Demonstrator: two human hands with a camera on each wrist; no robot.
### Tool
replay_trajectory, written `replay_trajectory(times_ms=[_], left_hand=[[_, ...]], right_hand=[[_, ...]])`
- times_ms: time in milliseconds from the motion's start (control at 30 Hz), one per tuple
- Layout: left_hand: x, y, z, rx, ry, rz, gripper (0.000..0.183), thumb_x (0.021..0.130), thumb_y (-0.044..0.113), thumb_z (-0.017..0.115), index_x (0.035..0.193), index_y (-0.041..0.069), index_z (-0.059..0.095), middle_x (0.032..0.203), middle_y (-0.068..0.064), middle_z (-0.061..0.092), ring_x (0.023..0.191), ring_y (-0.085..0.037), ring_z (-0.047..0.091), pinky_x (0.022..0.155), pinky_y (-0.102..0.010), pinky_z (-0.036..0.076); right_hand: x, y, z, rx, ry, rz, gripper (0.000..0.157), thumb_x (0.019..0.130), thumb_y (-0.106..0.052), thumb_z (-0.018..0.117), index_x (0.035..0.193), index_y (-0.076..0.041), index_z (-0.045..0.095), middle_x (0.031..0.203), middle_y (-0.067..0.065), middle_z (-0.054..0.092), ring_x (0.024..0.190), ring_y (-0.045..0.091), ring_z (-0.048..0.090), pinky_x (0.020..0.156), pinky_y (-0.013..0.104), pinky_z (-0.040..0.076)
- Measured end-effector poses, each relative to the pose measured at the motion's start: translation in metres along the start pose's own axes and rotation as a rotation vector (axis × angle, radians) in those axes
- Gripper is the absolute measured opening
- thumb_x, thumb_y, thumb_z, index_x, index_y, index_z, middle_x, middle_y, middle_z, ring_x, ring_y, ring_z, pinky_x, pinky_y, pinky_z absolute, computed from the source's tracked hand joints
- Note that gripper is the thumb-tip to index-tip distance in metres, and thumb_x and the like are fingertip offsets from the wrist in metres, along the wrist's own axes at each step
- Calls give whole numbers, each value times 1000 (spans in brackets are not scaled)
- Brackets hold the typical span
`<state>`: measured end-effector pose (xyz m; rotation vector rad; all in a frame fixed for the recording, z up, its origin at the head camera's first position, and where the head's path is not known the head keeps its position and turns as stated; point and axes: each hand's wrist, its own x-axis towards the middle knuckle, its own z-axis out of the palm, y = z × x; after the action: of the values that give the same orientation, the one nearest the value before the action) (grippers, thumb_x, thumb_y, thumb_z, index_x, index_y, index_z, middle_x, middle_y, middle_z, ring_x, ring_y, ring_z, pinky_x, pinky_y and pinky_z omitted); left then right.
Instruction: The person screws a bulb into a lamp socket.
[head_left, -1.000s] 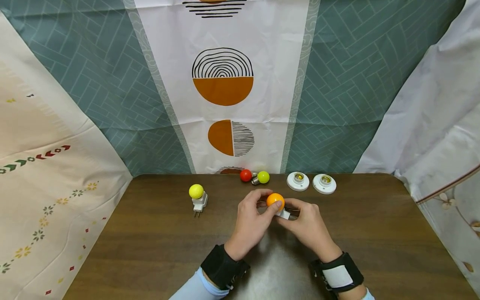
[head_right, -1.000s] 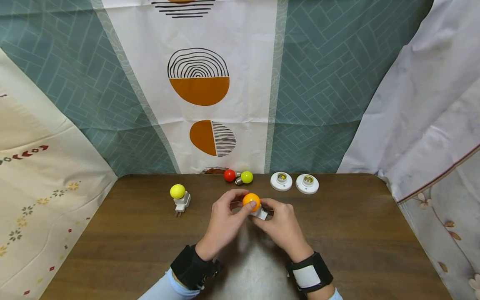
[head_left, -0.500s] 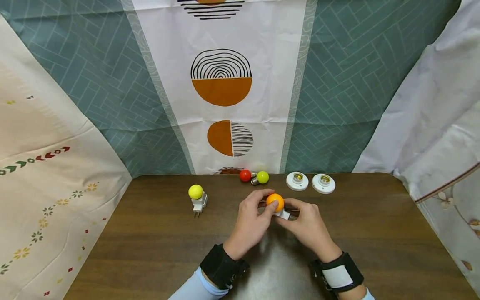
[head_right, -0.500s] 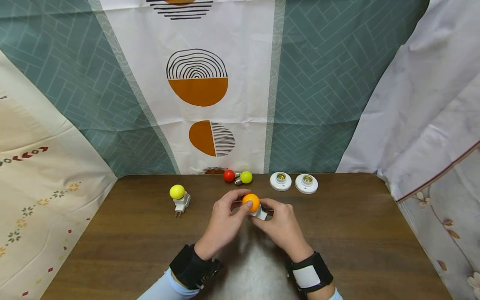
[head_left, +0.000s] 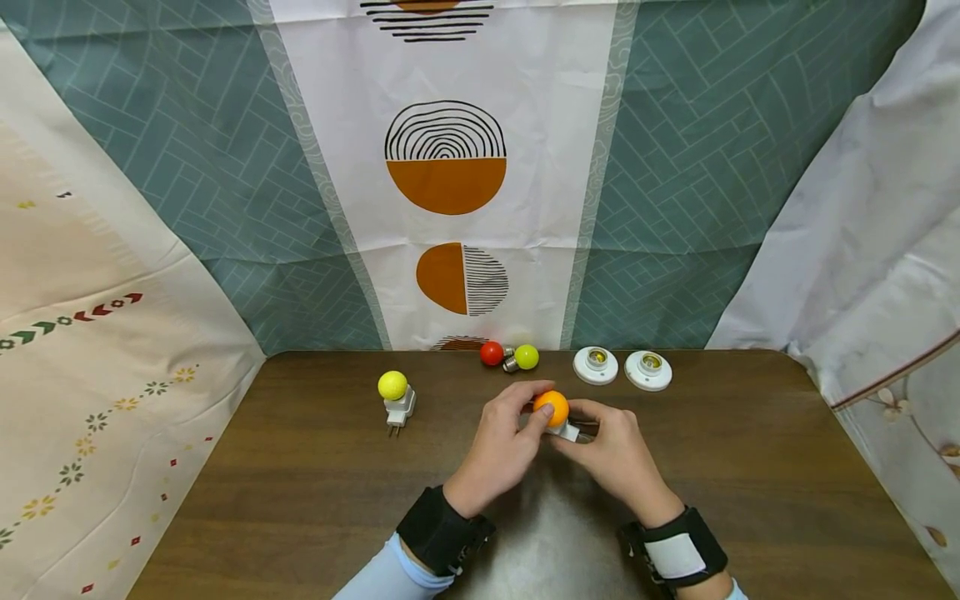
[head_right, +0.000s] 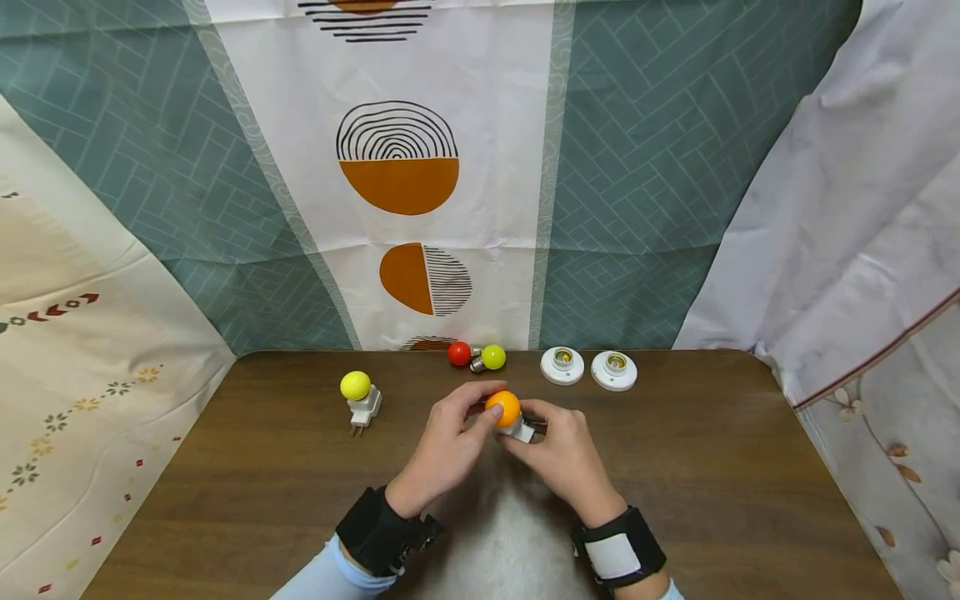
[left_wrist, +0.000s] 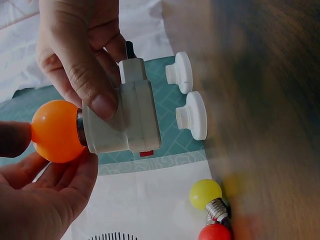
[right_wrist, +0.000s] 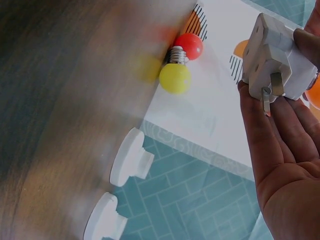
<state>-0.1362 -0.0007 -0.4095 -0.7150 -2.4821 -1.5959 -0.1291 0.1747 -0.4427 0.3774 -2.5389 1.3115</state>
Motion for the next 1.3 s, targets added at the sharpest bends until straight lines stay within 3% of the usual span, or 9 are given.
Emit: replay_trajectory(times_ms=[267, 500, 633, 867, 1067, 1300], left_hand=[[1, 0, -2, -16, -30, 16, 30, 97, 18, 49, 126, 19, 54, 120, 2, 55, 101, -6, 50, 88, -29, 43], [1, 1, -3, -15, -29, 5, 30, 98, 19, 48, 127, 20, 53, 120, 8, 54, 101, -5, 50, 89, -31, 42], [0, 1, -3, -23, 21, -17, 29, 97, 26, 50, 125, 20, 54, 117, 11, 54, 103, -9, 51, 90, -35, 43], [-4, 0, 1, -29, 169, -64, 34, 89, 43, 59, 116, 21, 58, 108, 9, 56, 97, -12, 54, 83, -30, 45], [-6, 1, 7, -17, 200, -72, 39, 82, 47, 67, 109, 19, 61, 99, 8, 55, 86, -10, 54, 74, -28, 46], [-3, -2, 8, 3, 223, -19, 30, 84, 37, 68, 106, 18, 62, 98, 9, 56, 84, -7, 54, 74, -27, 47]], right_hand=[[1, -1, 1, 17, 2, -4, 42, 67, -31, 83, 104, -20, 66, 96, -12, 63, 86, 5, 60, 69, 21, 49], [1, 0, 2, 17, 5, -14, 41, 67, -31, 83, 103, -21, 66, 95, -14, 63, 86, 4, 60, 70, 22, 49], [2, -1, 2, 15, 2, -15, 42, 67, -31, 83, 104, -21, 66, 96, -14, 63, 86, 4, 60, 70, 21, 49], [2, -1, 1, 2, 3, -5, 41, 67, -27, 83, 103, -18, 66, 95, -12, 64, 86, 6, 60, 70, 22, 49], [1, 1, 1, -44, 8, -2, 43, 66, -24, 83, 105, -17, 66, 95, -9, 64, 85, 5, 60, 70, 24, 49], [2, 1, 1, -45, 6, -11, 42, 67, -27, 83, 105, -17, 66, 95, -9, 64, 86, 5, 60, 70, 24, 49]])
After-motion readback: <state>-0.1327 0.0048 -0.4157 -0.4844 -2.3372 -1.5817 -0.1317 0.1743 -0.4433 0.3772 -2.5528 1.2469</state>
